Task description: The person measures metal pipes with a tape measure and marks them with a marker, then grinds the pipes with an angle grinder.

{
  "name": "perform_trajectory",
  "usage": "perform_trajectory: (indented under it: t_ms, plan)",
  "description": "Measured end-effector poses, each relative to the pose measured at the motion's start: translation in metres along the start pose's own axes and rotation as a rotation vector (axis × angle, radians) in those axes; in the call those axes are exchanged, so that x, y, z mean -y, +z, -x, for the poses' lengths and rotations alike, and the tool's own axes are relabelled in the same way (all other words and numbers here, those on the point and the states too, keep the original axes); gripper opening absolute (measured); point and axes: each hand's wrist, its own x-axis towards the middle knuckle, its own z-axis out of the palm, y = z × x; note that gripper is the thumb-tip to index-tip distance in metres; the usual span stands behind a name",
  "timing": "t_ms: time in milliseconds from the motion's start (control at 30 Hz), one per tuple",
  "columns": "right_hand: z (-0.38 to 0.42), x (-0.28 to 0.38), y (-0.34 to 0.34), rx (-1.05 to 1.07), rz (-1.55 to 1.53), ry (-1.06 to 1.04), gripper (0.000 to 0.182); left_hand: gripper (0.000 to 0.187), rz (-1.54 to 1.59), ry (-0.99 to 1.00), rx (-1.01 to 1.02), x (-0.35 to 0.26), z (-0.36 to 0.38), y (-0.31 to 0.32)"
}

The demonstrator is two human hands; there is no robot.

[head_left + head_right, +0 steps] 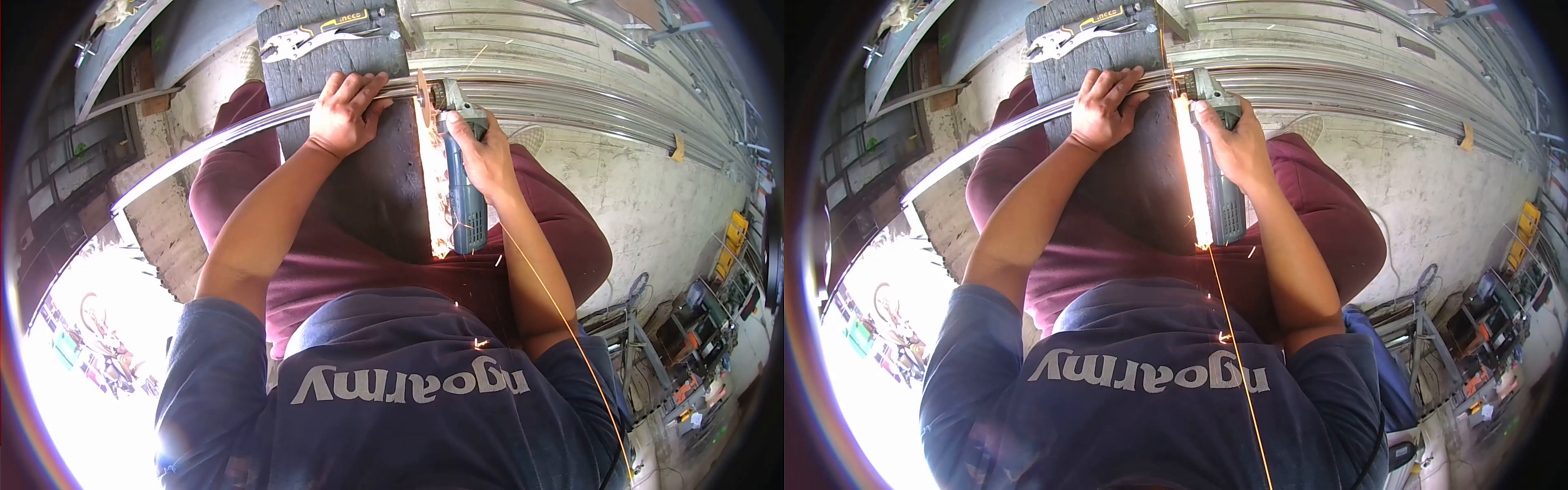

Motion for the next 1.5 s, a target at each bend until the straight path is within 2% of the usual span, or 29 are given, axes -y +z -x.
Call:
perform_trajectory:
  t_ms: [100, 267, 433, 533, 600, 733, 1100, 1333, 1500]
  plan:
    - [0.006, 0.014, 0.001, 0.02, -0.047, 0.087, 0.073, 0.047, 0.006, 0.002, 0.0, 0.0, 0.0, 0.0]
    - [0.003, 0.01, 0.002, 0.01, -0.02, 0.03, 0.071, 0.047, 0.011, 0.004, 0.001, 0.001, 0.0, 0.001]
    - [0.007, 0.015, 0.001, 0.041, -0.034, 0.112, 0.072, 0.047, 0.012, 0.009, -0.004, 0.0, -0.001, -0.001]
    - [0.001, 0.0, 0.001, -0.009, 0.046, -0.032, 0.07, 0.047, -0.002, -0.001, 0.009, -0.001, -0.001, -0.002]
    - [-0.002, -0.008, 0.001, -0.002, 0.019, -0.026, 0.069, 0.047, 0.005, -0.002, 0.004, 0.0, 0.0, 0.0]
    - [0.009, 0.018, 0.003, 0.036, -0.066, 0.101, 0.07, 0.046, -0.015, 0.005, -0.004, 0.001, 0.0, 0.001]
    - [-0.001, 0.0, 0.003, -0.005, 0.025, -0.009, 0.071, 0.046, -0.013, 0.011, -0.005, 0.002, 0.001, 0.002]
    - [0.002, 0.009, 0.003, 0.001, 0.012, 0.057, 0.07, 0.046, -0.012, 0.015, -0.007, 0.002, 0.002, 0.002]
    - [0.002, 0.012, 0.002, 0.002, 0.044, 0.027, 0.069, 0.047, 0.002, 0.012, 0.0, 0.002, 0.003, 0.002]
